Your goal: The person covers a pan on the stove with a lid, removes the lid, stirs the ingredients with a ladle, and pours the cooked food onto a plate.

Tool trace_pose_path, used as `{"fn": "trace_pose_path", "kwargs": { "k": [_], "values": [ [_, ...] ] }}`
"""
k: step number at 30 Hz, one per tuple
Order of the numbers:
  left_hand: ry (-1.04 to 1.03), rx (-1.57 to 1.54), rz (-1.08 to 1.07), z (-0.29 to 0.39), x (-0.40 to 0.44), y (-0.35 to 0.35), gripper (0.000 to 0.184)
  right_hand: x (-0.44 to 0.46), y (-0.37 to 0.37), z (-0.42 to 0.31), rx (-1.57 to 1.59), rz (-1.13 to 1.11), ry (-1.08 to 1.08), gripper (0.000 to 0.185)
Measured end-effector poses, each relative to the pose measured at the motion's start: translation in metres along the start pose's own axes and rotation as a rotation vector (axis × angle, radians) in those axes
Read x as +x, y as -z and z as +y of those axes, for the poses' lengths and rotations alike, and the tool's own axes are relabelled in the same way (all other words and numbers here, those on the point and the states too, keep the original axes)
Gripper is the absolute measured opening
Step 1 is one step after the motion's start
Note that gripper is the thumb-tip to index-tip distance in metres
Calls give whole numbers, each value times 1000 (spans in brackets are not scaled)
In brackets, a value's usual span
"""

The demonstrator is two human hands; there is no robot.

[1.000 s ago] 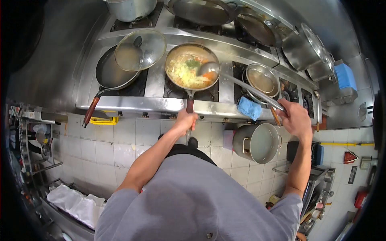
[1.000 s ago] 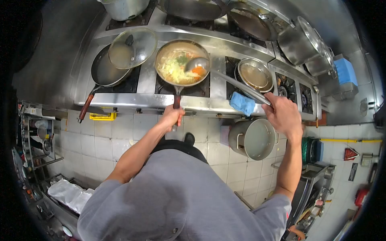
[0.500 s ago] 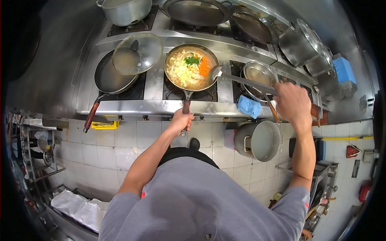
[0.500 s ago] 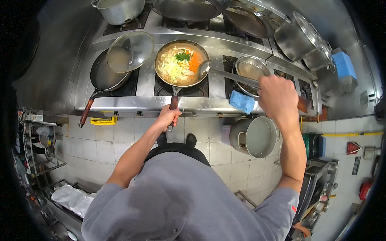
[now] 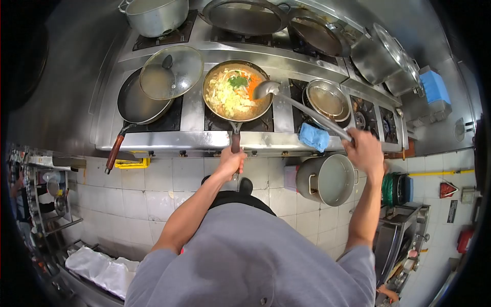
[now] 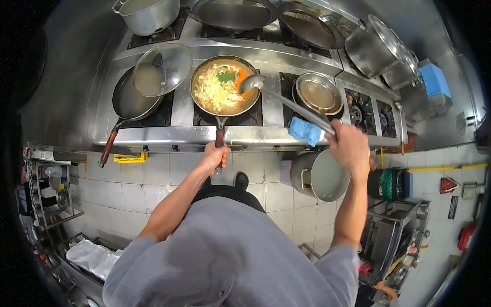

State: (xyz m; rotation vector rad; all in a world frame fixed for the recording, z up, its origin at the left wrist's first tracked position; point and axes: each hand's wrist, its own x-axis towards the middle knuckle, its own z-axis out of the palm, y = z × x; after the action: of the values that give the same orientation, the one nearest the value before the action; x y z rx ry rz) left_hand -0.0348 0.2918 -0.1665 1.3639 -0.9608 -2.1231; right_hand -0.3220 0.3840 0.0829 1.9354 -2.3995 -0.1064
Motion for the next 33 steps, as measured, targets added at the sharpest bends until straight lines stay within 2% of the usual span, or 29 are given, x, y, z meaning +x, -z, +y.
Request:
{"fn": "trace_pose_path", "kwargs": {
  "k": [1, 3, 7, 11, 12, 15, 20, 23, 25, 26, 30, 32, 33],
  "values": [
    [0, -5, 3, 1, 1, 0, 15, -5, -14, 0, -2, -1, 6, 22],
    [-20, -20, -5, -2, -1, 1, 15, -16, -49, -1, 314, -33, -181, 22],
    [-21, -78, -16, -2, 3, -7, 14, -18, -151, -43, 640, 7, -270, 24],
    [-39, -85, -45, -3, 5, -9, 15, -27, -229, -85, 744, 77, -182, 24],
    [-18, -83, -37, -1, 4, -9, 15, -31, -216, -90, 815, -28, -265, 25],
    [8, -82, -25, -1, 2, -5, 16, -33, -198, -90, 823, -23, -290, 25],
    [-37, -70, -40, -4, 5, -4, 16, 22, -214, -93, 770, 73, -192, 24],
    [-11, -59, -50, 3, 4, 0, 15, 36, -186, -90, 619, -104, -79, 20],
    [-5, -50, -40, 5, 1, 4, 15, 38, -161, -86, 580, -126, -124, 20],
    [7, -37, -37, 4, 0, 4, 14, 41, -166, -86, 484, -66, -106, 20],
    [-9, -32, -47, 2, 0, 8, 14, 52, -170, -84, 546, -115, -80, 22],
    [8, -20, -44, 4, 3, 7, 14, 45, -167, -62, 424, 55, 177, 23],
    [7, -18, -47, 7, 2, 7, 14, 42, -160, -53, 423, 58, 174, 23]
  ]
}}
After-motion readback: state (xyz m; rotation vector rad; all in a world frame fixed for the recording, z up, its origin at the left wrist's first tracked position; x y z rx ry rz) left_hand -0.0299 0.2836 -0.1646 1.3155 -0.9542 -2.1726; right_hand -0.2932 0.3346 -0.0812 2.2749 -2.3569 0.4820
